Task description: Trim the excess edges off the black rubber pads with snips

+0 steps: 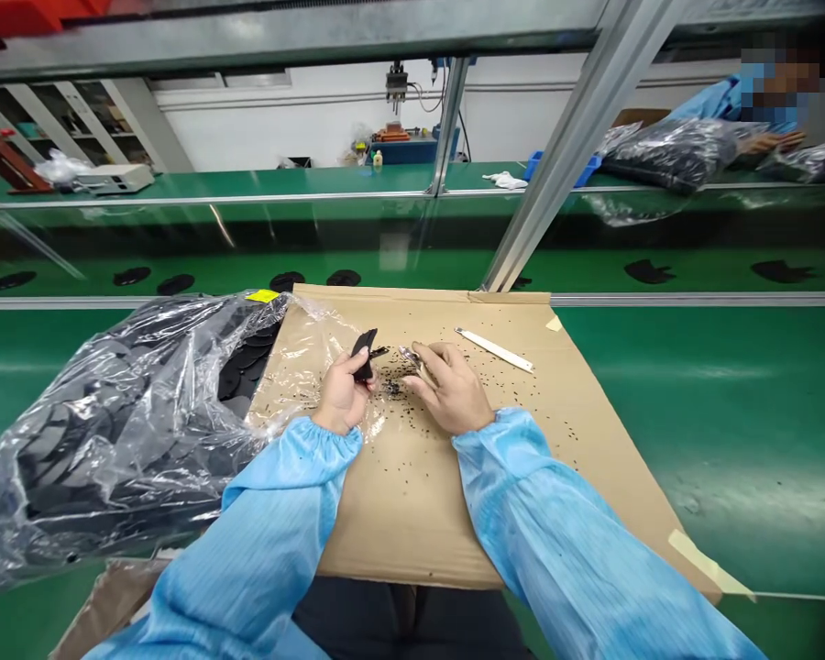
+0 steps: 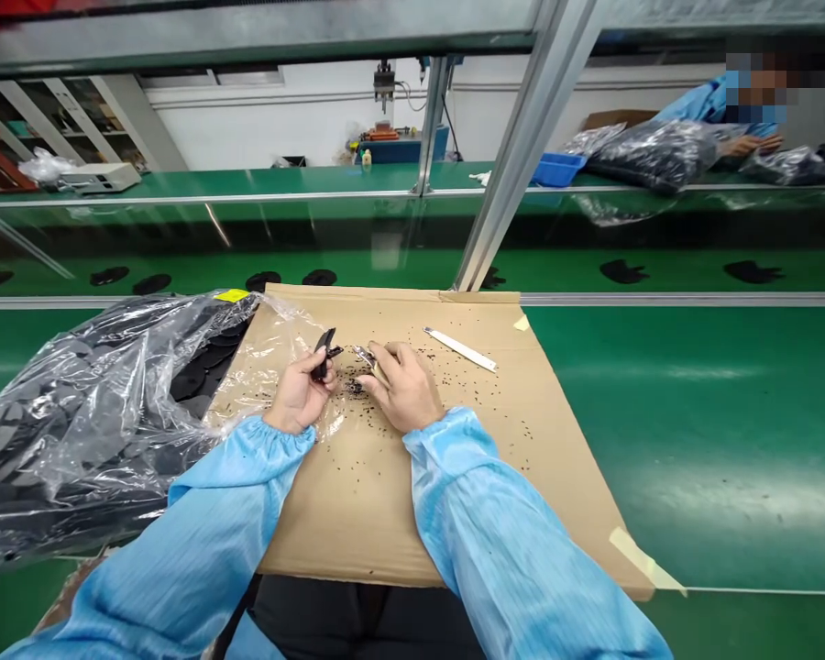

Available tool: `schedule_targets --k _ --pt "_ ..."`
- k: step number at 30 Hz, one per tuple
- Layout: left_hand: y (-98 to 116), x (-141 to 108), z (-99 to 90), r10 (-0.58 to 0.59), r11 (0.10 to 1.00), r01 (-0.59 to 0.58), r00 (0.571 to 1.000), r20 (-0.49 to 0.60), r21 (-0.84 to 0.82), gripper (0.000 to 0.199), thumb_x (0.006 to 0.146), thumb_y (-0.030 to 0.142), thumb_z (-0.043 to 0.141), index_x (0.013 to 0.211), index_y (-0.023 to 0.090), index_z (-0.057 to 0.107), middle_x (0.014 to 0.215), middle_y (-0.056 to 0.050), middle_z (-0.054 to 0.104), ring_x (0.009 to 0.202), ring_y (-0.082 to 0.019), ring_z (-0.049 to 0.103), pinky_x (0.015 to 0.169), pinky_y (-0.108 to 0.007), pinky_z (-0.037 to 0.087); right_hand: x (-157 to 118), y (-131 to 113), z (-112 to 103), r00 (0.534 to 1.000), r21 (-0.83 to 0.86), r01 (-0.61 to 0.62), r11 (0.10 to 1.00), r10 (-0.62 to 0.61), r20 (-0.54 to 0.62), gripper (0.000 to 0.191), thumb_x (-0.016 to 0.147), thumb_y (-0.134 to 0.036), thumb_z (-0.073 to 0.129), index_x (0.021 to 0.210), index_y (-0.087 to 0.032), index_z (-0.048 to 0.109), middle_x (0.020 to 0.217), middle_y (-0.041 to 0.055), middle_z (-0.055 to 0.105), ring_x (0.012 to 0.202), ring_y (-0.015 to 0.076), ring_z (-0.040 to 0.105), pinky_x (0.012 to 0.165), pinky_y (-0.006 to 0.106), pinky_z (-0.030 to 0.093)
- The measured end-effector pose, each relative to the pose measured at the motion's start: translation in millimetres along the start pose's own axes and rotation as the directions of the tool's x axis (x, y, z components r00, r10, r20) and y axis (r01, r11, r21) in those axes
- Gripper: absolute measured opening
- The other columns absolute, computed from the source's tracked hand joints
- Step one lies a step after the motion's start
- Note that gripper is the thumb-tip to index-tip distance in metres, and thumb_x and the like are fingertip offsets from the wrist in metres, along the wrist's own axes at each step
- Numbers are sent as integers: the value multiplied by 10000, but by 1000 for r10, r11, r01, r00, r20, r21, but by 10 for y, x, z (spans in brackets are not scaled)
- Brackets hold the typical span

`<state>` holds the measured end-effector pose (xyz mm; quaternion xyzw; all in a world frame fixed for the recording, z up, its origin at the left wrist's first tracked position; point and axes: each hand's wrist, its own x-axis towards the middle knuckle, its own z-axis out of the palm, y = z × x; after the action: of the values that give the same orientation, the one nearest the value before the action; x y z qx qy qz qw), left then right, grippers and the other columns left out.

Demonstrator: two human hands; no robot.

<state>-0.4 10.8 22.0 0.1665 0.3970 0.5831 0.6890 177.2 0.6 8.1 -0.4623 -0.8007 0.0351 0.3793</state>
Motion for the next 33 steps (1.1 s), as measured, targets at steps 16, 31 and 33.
schedule_targets --k 16,31,33 --pt "-24 -18 -2 -16 1000 16 999 51 3 205 753 178 668 828 175 478 576 38 500 449 -68 440 443 -176 319 20 -2 -26 994 -122 102 987 -95 57 402 966 -452 455 1244 -204 604 1035 116 607 900 246 581 806 377 507" --pt "-26 -23 18 128 989 -126 991 -21 83 429 706 225 784 994 208 468 714 52 565 512 -73 565 407 -142 366 -13 -9 46 998 -1 -33 999 33 -50 362 939 -425 539 1223 -216 617 1064 95 668 951 234 646 860 351 538" --pt "-17 -4 -1 156 984 -152 987 -36 88 427 694 239 801 981 202 487 677 65 540 455 -37 485 363 -126 268 -11 -7 35 997 14 -57 998 58 -55 368 937 -431 538 1233 -224 610 1079 94 665 960 239 645 872 370 540"
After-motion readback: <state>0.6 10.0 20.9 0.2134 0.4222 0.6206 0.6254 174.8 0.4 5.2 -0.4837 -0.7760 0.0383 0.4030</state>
